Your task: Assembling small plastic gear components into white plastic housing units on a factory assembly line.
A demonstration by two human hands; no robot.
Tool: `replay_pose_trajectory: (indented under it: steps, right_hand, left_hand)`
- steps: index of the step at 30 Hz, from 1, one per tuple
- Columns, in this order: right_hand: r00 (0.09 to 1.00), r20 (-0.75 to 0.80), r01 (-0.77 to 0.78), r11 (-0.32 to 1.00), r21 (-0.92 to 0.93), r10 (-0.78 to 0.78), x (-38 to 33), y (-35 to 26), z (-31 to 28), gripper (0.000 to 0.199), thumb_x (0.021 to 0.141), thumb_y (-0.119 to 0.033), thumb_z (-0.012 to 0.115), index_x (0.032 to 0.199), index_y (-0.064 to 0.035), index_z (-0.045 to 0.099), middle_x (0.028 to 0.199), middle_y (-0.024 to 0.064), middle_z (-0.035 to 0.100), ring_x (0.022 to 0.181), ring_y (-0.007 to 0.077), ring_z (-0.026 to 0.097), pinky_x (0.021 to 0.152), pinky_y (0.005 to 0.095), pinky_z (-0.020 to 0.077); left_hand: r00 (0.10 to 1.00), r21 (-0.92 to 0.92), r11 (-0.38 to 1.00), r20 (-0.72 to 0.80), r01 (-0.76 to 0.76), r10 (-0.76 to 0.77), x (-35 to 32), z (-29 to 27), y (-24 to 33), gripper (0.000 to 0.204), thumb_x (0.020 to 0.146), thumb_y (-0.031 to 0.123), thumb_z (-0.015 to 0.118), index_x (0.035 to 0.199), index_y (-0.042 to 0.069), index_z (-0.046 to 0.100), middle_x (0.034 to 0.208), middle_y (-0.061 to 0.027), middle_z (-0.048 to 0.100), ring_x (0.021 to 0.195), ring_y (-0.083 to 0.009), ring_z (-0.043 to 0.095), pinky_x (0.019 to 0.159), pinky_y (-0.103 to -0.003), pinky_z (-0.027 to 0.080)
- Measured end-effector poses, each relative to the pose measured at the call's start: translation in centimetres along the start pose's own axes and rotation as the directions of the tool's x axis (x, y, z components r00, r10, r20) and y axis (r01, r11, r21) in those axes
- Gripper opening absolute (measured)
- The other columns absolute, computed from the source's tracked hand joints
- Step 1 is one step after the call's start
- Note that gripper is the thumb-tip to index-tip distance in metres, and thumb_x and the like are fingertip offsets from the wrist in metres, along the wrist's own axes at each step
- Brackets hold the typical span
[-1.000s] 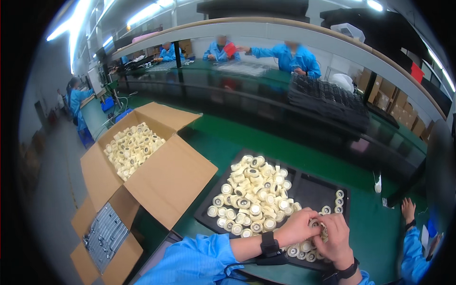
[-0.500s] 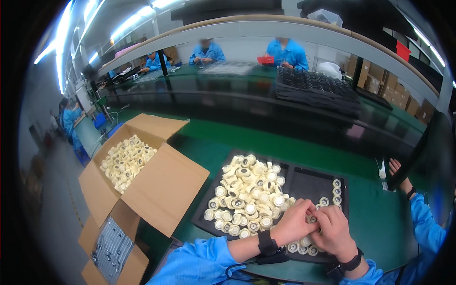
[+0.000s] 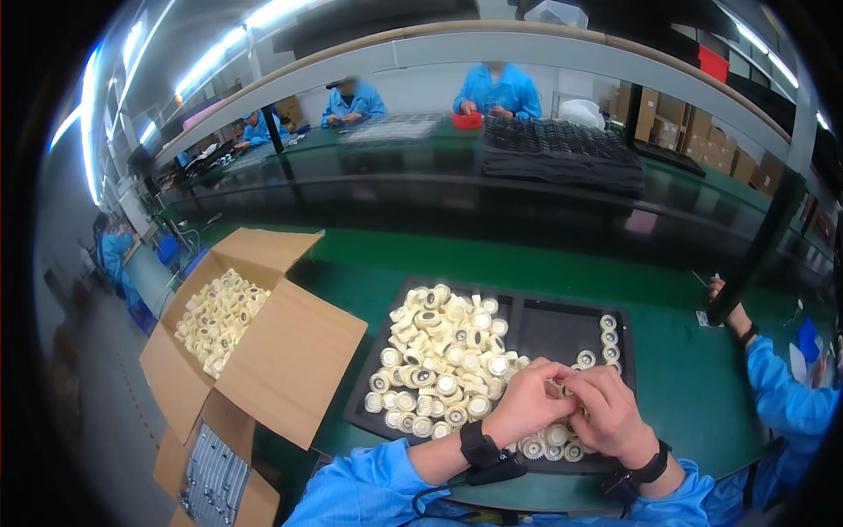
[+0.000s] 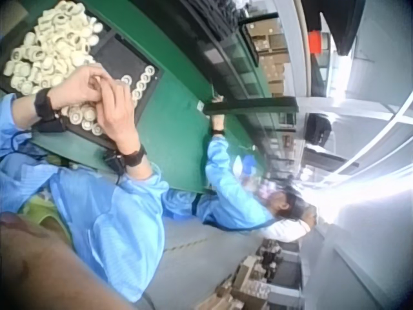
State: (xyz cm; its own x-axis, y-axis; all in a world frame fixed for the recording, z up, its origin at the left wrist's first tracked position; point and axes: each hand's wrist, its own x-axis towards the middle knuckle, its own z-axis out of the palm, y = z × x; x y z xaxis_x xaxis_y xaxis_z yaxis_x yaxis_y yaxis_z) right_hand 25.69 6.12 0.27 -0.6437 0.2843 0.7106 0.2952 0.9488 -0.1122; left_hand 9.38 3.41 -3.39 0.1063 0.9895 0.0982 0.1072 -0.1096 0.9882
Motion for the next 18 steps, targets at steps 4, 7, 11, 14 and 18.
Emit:
replay_pose_trajectory:
  steps: [4, 7, 11, 14, 18]
  right_hand:
    - [0.996, -0.043, -0.076, 0.997, 0.033, 0.078, 0.2, -0.2, -0.2, 0.047, 0.058, 0.006, 0.068, 0.104, 0.0026, 0.059, 0.098, 0.0137, 0.059, 0.083, 0.0300, 0.060, 0.068, 0.0363, 0.0519]
    - [0.991, -0.079, -0.108, 0.993, 0.039, 0.111, 0.1, 0.0, -0.1, 0.046, 0.061, 0.005, 0.072, 0.105, 0.0020, 0.059, 0.100, 0.0141, 0.059, 0.083, 0.0305, 0.061, 0.068, 0.0361, 0.0519]
    - [0.987, -0.068, -0.142, 0.988, 0.052, 0.146, -0.1, -0.2, 0.0, 0.046, 0.062, 0.003, 0.074, 0.106, 0.0013, 0.058, 0.101, 0.0146, 0.060, 0.084, 0.0305, 0.061, 0.070, 0.0360, 0.0517]
    - [0.983, -0.064, -0.166, 0.981, 0.098, 0.172, -0.1, -0.2, -0.1, 0.047, 0.063, 0.003, 0.074, 0.107, 0.0010, 0.058, 0.102, 0.0149, 0.060, 0.085, 0.0305, 0.061, 0.071, 0.0363, 0.0514]
    - [0.985, -0.044, -0.157, 0.980, 0.126, 0.164, -0.1, -0.1, -0.1, 0.046, 0.064, 0.003, 0.074, 0.107, 0.0006, 0.058, 0.103, 0.0149, 0.060, 0.086, 0.0306, 0.061, 0.072, 0.0365, 0.0512]
  left_hand:
    - [0.985, -0.352, 0.924, 0.131, 0.150, -0.110, -0.1, -0.4, 0.1, 0.033, 0.088, 0.011, 0.064, 0.118, -0.001, 0.056, 0.110, -0.0050, 0.059, 0.084, -0.0109, 0.064, 0.075, -0.023, 0.052]
    - [0.974, -0.559, 0.802, 0.194, 0.208, -0.117, -0.1, -0.6, 0.5, 0.033, 0.094, 0.016, 0.058, 0.122, 0.001, 0.052, 0.112, -0.0052, 0.060, 0.090, -0.0106, 0.062, 0.080, -0.024, 0.050]
    - [0.979, -0.637, 0.750, 0.187, 0.180, -0.076, -0.2, -0.6, 0.7, 0.035, 0.095, 0.018, 0.056, 0.125, 0.003, 0.049, 0.113, -0.0050, 0.059, 0.102, -0.0104, 0.058, 0.083, -0.025, 0.048]
    - [0.977, -0.637, 0.749, 0.203, 0.182, -0.065, -0.2, -0.7, 1.0, 0.037, 0.094, 0.017, 0.058, 0.127, 0.003, 0.048, 0.114, -0.0050, 0.058, 0.101, -0.0099, 0.057, 0.084, -0.024, 0.048]
    - [0.981, -0.639, 0.754, 0.188, 0.154, -0.041, -0.2, -0.8, 0.7, 0.038, 0.093, 0.017, 0.059, 0.126, 0.004, 0.047, 0.113, -0.0050, 0.058, 0.097, -0.0090, 0.057, 0.083, -0.024, 0.048]
